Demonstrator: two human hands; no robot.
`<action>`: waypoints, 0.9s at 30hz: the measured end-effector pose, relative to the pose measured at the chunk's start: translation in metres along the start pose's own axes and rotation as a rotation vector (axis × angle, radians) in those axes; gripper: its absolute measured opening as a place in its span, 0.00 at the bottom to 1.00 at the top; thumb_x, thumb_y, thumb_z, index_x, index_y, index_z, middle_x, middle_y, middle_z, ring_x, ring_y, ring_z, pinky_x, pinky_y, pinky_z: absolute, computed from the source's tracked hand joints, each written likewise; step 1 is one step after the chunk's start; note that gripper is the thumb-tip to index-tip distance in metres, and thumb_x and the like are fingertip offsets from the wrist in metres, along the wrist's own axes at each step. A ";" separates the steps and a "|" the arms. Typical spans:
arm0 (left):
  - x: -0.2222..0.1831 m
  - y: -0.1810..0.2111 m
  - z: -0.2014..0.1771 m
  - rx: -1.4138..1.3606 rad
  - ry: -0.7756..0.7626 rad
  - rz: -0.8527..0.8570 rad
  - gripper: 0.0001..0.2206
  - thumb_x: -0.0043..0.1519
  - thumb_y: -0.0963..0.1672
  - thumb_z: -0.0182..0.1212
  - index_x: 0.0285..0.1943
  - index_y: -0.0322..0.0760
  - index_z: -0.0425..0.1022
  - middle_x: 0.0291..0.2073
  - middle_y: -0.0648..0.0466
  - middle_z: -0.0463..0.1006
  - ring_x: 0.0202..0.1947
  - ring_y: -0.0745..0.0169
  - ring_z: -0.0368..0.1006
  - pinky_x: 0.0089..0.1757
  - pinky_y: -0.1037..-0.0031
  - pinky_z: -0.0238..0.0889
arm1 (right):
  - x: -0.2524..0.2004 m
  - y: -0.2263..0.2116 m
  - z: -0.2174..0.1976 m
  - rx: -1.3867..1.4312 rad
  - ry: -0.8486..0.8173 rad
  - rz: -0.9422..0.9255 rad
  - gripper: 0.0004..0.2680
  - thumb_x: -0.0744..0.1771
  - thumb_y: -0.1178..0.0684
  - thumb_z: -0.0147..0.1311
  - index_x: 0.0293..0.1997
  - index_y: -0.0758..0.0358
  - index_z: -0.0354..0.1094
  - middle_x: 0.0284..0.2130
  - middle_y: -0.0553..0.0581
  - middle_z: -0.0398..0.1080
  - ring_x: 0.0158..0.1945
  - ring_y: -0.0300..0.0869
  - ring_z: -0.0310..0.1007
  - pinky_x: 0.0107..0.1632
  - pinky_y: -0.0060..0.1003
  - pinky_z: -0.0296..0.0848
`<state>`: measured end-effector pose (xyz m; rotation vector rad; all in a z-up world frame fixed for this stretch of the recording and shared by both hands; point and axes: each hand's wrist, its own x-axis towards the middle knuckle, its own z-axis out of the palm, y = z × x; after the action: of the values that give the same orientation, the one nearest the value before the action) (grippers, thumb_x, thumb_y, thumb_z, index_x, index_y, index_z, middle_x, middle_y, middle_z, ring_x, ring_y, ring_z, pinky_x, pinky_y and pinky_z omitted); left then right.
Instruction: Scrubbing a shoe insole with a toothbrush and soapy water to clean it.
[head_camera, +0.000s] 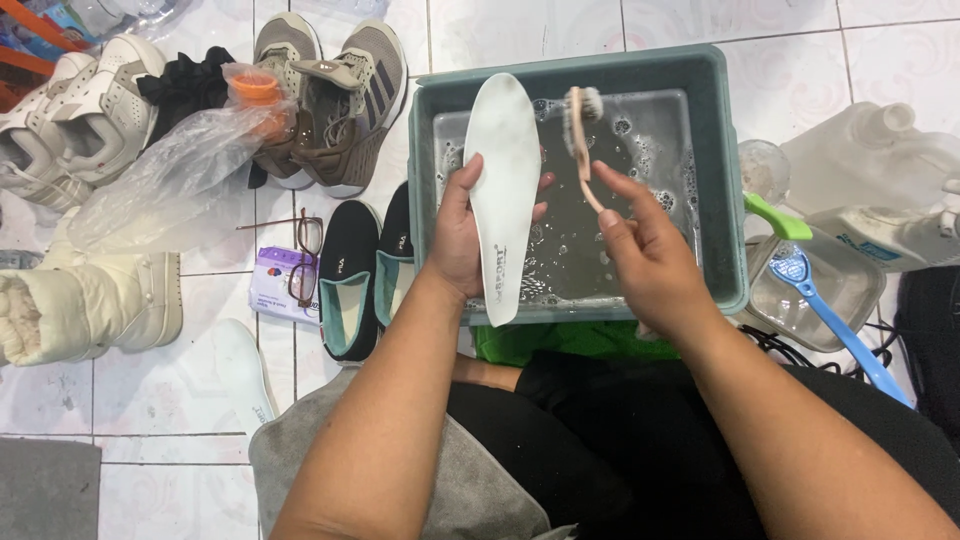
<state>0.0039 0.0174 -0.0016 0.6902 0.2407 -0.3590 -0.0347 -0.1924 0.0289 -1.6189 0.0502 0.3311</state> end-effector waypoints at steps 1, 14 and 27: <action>0.003 -0.003 -0.004 0.022 0.033 0.000 0.26 0.64 0.55 0.54 0.68 0.42 0.71 0.61 0.45 0.76 0.60 0.52 0.74 0.54 0.66 0.75 | -0.003 0.006 -0.003 -0.183 0.022 -0.156 0.16 0.72 0.58 0.41 0.70 0.52 0.60 0.48 0.61 0.75 0.21 0.33 0.59 0.24 0.30 0.60; 0.010 -0.066 -0.037 0.436 0.067 0.219 0.31 0.55 0.35 0.43 0.72 0.32 0.64 0.57 0.37 0.74 0.55 0.48 0.70 0.53 0.54 0.71 | -0.003 -0.013 0.017 -0.624 0.129 -0.125 0.15 0.70 0.57 0.47 0.62 0.42 0.70 0.56 0.44 0.75 0.57 0.49 0.75 0.58 0.49 0.71; 0.005 -0.056 -0.036 0.709 -0.169 0.310 0.28 0.57 0.34 0.43 0.70 0.30 0.66 0.59 0.40 0.75 0.59 0.56 0.67 0.63 0.51 0.59 | -0.019 -0.009 0.015 -0.677 0.038 -0.051 0.15 0.68 0.52 0.49 0.61 0.36 0.71 0.52 0.47 0.77 0.54 0.53 0.75 0.57 0.52 0.72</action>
<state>-0.0170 -0.0001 -0.0621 1.3682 -0.1708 -0.1963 -0.0541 -0.1798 0.0412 -2.2927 -0.0848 0.2930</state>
